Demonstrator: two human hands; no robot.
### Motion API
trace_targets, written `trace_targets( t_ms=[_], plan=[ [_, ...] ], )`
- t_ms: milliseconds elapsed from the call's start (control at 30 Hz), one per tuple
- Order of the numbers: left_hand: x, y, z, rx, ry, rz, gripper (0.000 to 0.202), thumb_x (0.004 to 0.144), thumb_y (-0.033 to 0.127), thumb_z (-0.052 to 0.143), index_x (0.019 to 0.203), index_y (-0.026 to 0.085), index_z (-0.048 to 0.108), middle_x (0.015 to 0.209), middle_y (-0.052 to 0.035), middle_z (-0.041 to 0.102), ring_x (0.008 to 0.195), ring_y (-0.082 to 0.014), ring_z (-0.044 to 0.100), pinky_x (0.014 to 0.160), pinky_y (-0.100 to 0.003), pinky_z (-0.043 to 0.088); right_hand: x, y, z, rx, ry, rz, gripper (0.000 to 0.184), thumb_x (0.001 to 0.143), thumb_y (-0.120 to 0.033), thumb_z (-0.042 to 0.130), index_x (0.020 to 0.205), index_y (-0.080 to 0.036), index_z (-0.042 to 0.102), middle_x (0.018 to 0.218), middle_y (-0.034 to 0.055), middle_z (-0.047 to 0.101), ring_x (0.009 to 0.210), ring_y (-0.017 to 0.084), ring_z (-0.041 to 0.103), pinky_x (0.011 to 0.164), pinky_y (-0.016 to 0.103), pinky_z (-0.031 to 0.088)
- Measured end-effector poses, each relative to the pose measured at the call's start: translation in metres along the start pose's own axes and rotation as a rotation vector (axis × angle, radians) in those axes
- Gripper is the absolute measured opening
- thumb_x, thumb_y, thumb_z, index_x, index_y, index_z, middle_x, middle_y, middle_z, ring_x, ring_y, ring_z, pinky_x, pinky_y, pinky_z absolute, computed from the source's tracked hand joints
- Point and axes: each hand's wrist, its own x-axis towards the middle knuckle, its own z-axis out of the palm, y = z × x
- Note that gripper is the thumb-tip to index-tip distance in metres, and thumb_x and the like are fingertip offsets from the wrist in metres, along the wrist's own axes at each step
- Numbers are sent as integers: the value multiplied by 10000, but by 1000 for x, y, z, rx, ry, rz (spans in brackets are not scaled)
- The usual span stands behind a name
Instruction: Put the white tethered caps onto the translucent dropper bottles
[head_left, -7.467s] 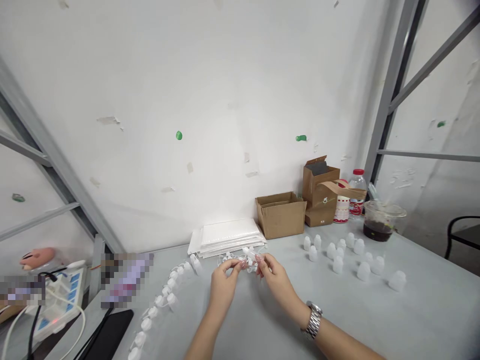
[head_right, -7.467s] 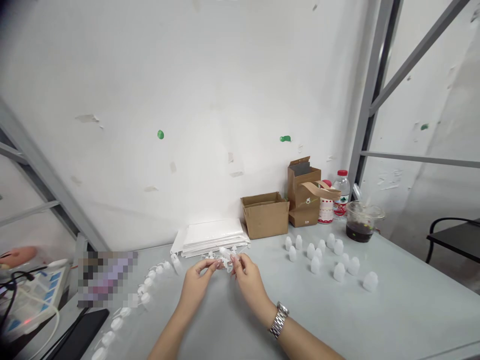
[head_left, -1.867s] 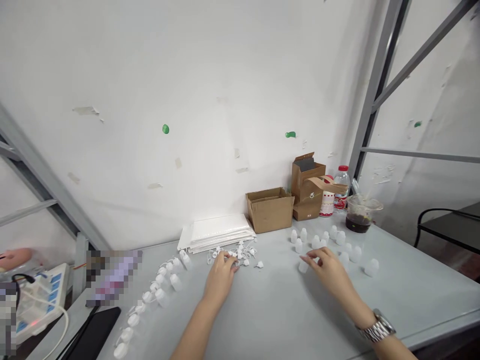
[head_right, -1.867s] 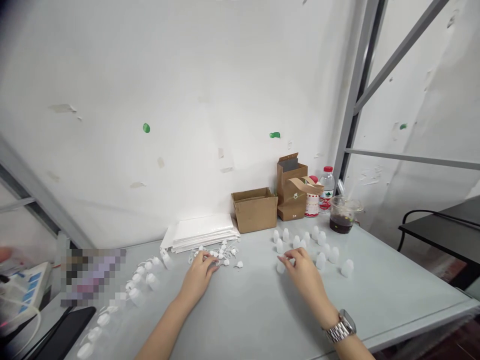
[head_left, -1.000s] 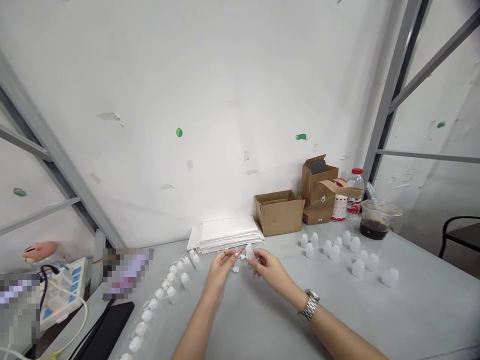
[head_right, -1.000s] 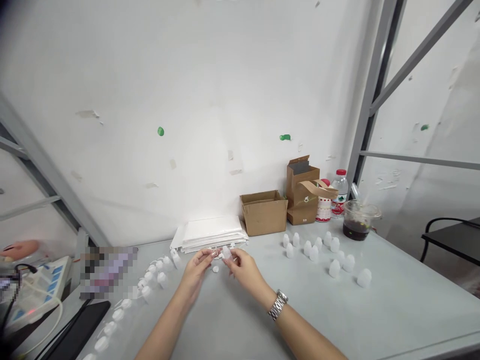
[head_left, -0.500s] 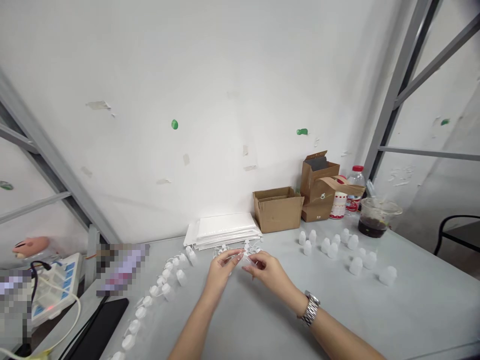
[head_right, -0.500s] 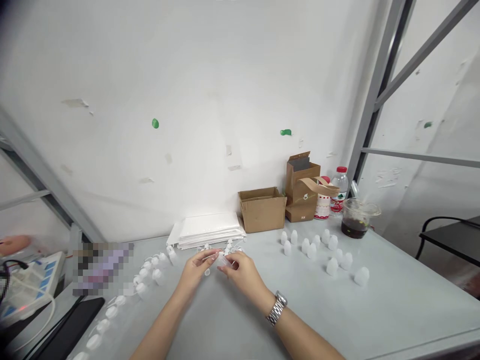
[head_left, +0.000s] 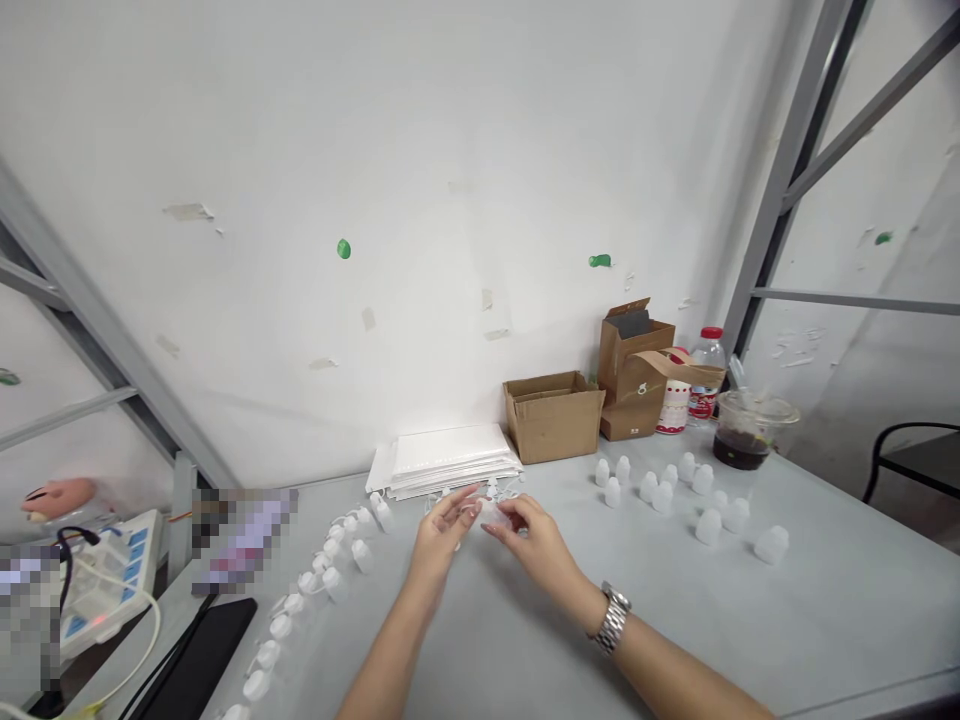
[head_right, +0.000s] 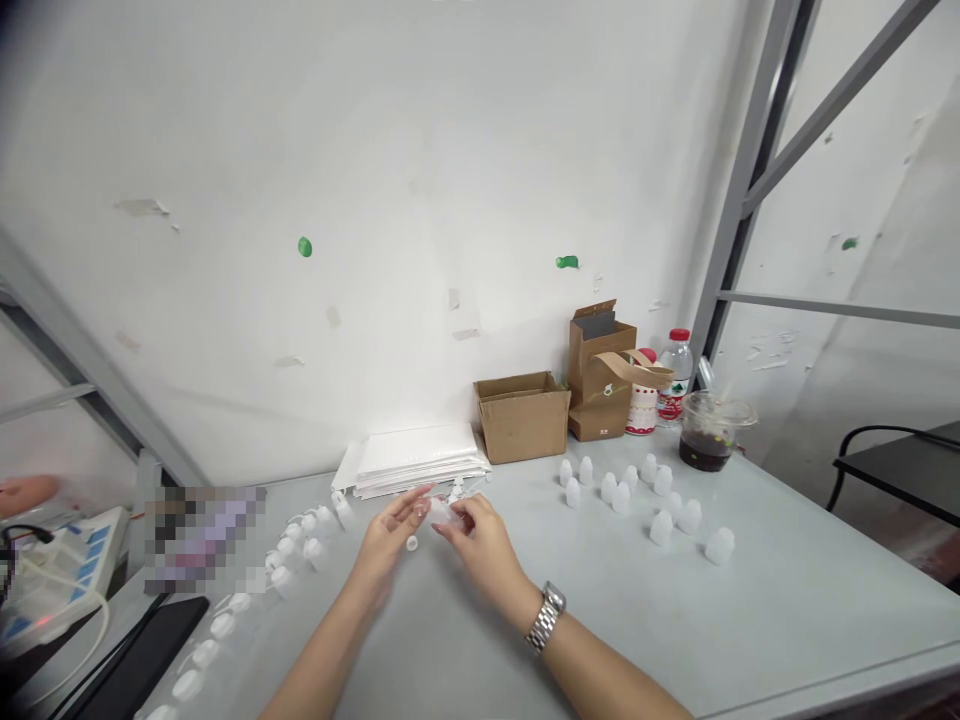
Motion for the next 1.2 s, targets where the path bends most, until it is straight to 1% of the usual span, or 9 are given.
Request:
trace_targets(
  t_ms=[100,200,367,467,600,667,767,933,1200],
  plan=[
    [-1,2,2,-167,-10,-50,373,602,388,717,916,188,692,1005,-90,677,982,-231,564,899,-348,375,5,-3,-1,339,-177,212,296,670,-455,652,692,-162,618,646,2,561,572,126,499,601,286,426],
    [-4,4,5,-250,-64,-115,369,580,377,737,878,161,701,941,-100,688,864,-210,591,817,-335,408,5,-6,-2,596,-290,268,310,639,-457,685,662,-152,634,646,-7,561,566,101,492,606,262,407],
    [-9,4,10,-295,-85,-207,342,611,406,709,832,145,697,874,-107,678,816,-199,579,649,-280,416,-1,-8,5,674,-332,312,292,610,-422,719,631,-143,633,622,-14,536,577,97,474,596,254,387],
    [-10,3,11,-313,-66,-209,286,607,372,718,770,139,692,870,-96,670,790,-191,583,648,-279,416,-3,-10,9,523,-261,278,299,587,-424,722,620,-148,611,588,-18,526,569,112,461,582,264,374],
    [-10,2,14,-347,-48,-187,247,587,300,742,774,147,692,865,-78,677,863,-197,585,785,-292,405,-6,-13,11,197,34,122,218,624,-361,695,625,-172,586,620,-22,510,606,128,440,608,270,357],
    [-10,3,14,-353,-51,-179,238,591,292,740,775,147,694,887,-86,679,902,-211,580,819,-303,396,-6,-12,11,156,71,72,189,648,-345,678,638,-176,595,655,-14,521,634,133,442,623,267,356],
    [-11,7,12,-376,-121,-198,231,615,303,722,777,139,699,939,-108,674,903,-220,576,791,-312,407,-4,-11,10,328,-103,160,234,648,-388,682,651,-164,616,594,-25,508,587,120,433,581,253,344],
    [-11,13,3,-334,-283,-251,237,697,317,648,814,120,707,989,-133,664,883,-215,577,769,-313,420,-3,-10,7,859,-449,344,264,673,-376,697,649,-119,640,609,-12,521,546,74,437,568,223,337],
    [-10,14,-3,-339,-331,-263,307,682,392,655,842,136,710,1057,-142,647,1026,-261,546,902,-355,377,-4,-11,6,1049,-576,408,285,714,-353,679,779,-76,669,522,-10,522,474,61,443,515,208,331]
  ],
)
